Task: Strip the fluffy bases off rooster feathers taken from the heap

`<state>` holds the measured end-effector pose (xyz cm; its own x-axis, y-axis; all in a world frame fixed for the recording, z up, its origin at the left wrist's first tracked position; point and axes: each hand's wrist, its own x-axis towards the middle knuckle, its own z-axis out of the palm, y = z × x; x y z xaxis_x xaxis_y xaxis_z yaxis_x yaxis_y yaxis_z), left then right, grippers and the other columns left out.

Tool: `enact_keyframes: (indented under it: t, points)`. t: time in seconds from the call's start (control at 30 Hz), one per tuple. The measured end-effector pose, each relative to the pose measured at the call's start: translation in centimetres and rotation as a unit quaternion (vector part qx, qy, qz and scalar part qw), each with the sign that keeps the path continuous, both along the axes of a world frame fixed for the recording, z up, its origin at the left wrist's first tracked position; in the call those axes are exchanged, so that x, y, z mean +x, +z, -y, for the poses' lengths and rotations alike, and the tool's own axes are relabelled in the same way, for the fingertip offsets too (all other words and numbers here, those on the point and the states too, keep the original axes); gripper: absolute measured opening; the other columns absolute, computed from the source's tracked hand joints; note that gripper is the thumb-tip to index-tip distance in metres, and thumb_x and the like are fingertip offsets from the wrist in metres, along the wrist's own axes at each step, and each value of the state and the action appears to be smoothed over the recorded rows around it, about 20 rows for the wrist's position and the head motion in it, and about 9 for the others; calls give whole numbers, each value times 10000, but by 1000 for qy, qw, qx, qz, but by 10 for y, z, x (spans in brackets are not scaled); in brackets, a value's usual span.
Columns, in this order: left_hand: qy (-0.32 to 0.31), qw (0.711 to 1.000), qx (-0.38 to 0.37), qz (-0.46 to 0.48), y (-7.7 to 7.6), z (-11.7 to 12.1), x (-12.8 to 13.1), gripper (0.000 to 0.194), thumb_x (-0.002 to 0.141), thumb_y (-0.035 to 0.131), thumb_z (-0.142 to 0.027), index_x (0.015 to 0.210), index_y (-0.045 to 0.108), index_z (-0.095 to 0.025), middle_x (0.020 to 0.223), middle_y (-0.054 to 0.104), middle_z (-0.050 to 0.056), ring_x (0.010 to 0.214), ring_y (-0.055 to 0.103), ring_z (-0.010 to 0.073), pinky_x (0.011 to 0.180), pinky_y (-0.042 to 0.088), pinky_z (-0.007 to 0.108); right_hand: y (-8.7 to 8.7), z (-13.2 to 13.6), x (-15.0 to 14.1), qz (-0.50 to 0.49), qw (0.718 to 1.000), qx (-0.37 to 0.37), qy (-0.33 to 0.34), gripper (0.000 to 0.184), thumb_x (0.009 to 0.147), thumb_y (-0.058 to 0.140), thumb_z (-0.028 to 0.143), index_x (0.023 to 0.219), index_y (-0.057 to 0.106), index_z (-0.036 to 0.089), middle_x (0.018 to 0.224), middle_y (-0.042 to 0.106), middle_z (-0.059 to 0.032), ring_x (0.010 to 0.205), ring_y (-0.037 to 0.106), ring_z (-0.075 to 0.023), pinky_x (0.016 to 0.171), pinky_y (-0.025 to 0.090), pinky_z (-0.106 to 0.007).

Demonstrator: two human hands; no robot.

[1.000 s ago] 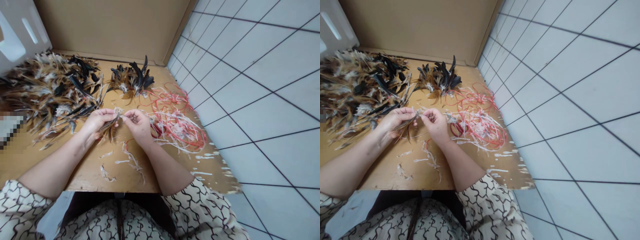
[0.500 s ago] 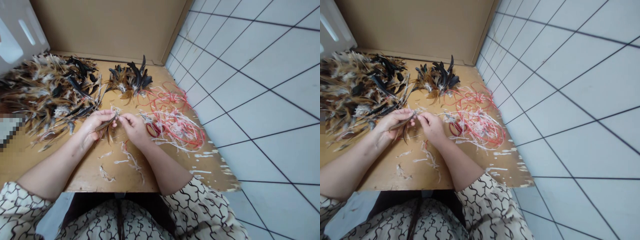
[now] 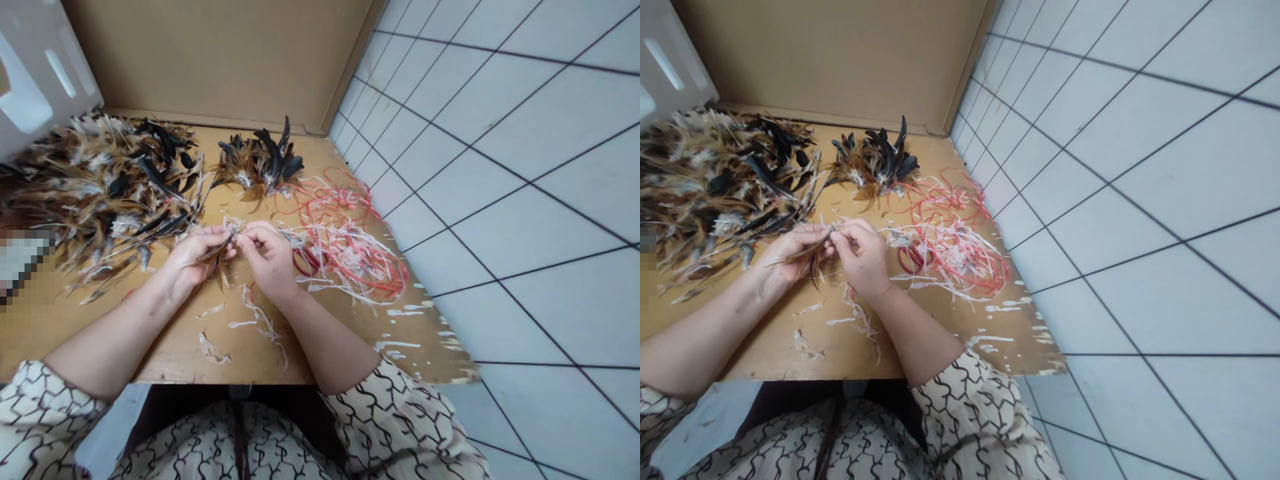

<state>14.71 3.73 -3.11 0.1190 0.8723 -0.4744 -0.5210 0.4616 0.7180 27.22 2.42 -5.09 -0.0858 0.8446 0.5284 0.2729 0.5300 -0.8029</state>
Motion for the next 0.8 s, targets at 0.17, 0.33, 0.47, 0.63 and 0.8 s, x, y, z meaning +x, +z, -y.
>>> enact_keyframes:
  t: [0.17,0.33,0.47,0.63,0.8]
  points:
    - [-12,1000,4,12,-3,2,4,256,757,445,77,601,585,-69,499,600,32,400,555,69,428,506,150,-4,-4,-3,-109,993,-43,27,171,772,526,222,605,543,186,740,599,-15,749,563,-121,731,450,-276]
    - [4,1000,-4,4,1,2,4,258,765,447,64,592,582,-71,501,594,30,409,548,68,427,505,154,-4,-7,-2,-187,973,-129,30,157,772,529,300,665,564,191,673,594,10,653,544,-103,692,459,-267]
    - [20,1000,-8,9,4,1,3,272,772,431,61,585,565,-84,502,588,22,412,545,64,437,508,153,-10,-14,2,-219,960,-171,-31,80,731,559,267,731,570,187,678,587,21,636,529,-94,679,454,-253]
    - [6,1000,-6,28,5,3,2,279,786,407,53,603,564,-88,515,588,25,408,543,62,437,507,146,-26,-24,4,-189,951,-243,4,78,642,603,151,714,593,180,689,625,17,670,564,-102,734,467,-273]
    - [-7,999,-3,49,5,5,2,273,783,405,51,618,567,-94,520,585,23,412,543,60,433,502,135,-20,-21,4,-153,968,-196,27,61,665,627,215,718,631,184,713,664,-1,671,585,-116,712,478,-281]
